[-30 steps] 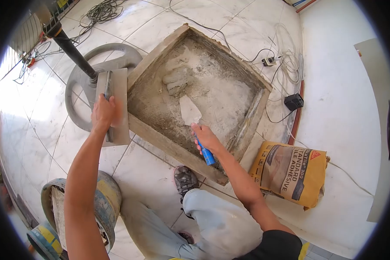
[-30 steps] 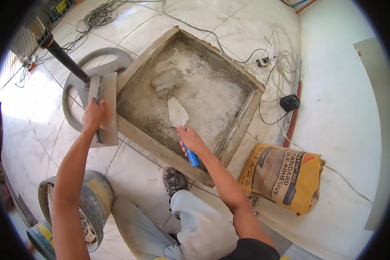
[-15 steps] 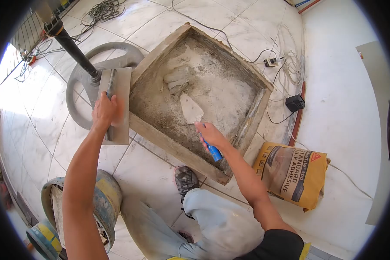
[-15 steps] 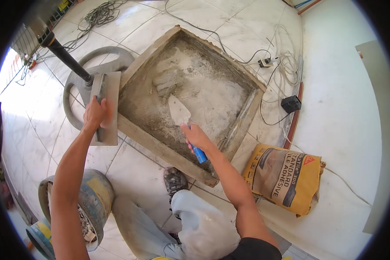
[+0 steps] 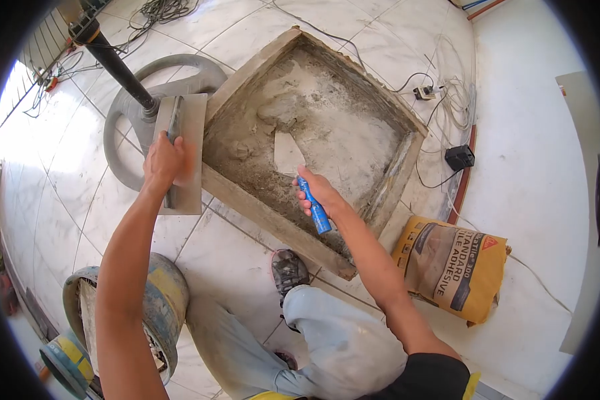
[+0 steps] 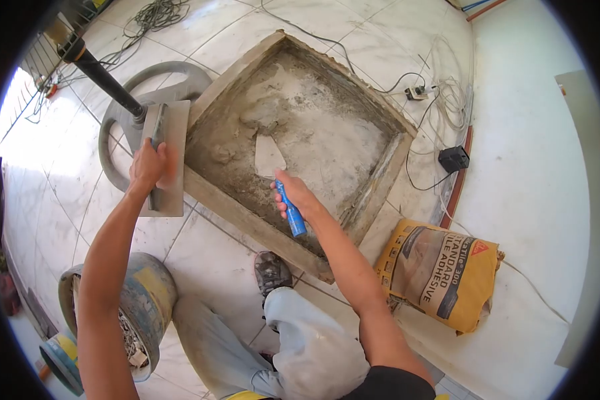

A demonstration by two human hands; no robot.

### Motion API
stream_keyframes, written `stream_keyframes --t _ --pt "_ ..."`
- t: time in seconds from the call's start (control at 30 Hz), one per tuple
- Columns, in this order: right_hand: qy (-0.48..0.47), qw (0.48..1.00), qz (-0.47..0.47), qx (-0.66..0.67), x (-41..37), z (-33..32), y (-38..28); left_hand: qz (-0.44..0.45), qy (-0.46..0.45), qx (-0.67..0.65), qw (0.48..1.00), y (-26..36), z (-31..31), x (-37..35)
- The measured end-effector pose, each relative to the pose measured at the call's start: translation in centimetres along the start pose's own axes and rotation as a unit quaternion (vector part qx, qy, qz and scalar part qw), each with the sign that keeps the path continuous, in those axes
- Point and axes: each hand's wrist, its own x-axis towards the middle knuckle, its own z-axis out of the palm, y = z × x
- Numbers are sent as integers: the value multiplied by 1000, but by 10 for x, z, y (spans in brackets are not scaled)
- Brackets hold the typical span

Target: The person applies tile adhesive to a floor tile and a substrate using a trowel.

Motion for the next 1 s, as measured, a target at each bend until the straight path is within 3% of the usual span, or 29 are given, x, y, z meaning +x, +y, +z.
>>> stream_keyframes --t 0.13,0.2,0.27,0.3,0.37,0.5,0.57,0.67,0.77,0.87,0.93,0.97,1.0 --pt "17 998 -28 57 -21 5 12 -1 7 3 1000 -3 1 1" --pt "6 999 -28 21 -17 -3 19 1 21 1 1000 -1 2 0" --pt "109 966 -55 -230 -19 11 10 1 23 5 1000 0 2 -1" --pt "112 966 -55 -227 -23 18 8 -1 24 8 1000 0 3 -1" --pt "195 899 -50 -389 -31 27 3 -1 15 6 1000 1 1 -2" --pt "201 893 -77 -396 -54 14 23 0 25 1 1000 0 2 -1" --pt "115 985 12 -128 -74 2 34 0 25 -2 1000 0 2 -1" --pt "89 990 8 -111 -46 -12 24 6 28 -3 1000 -5 4 0" --pt "54 991 -53 -111 22 19 -18 11 28 2 1000 -2 3 -1" --pt "125 961 -101 -225 32 36 -7 13 24 5 1000 -1 6 -2" --pt "241 800 -194 -515 44 41 6 10 41 -1 999 -2 2 0" --pt "240 804 -191 -510 28 49 5 11 33 2 999 -2 1 -3" --pt "158 897 -130 -391 7 48 -1 15 25 2 1000 0 0 -3"
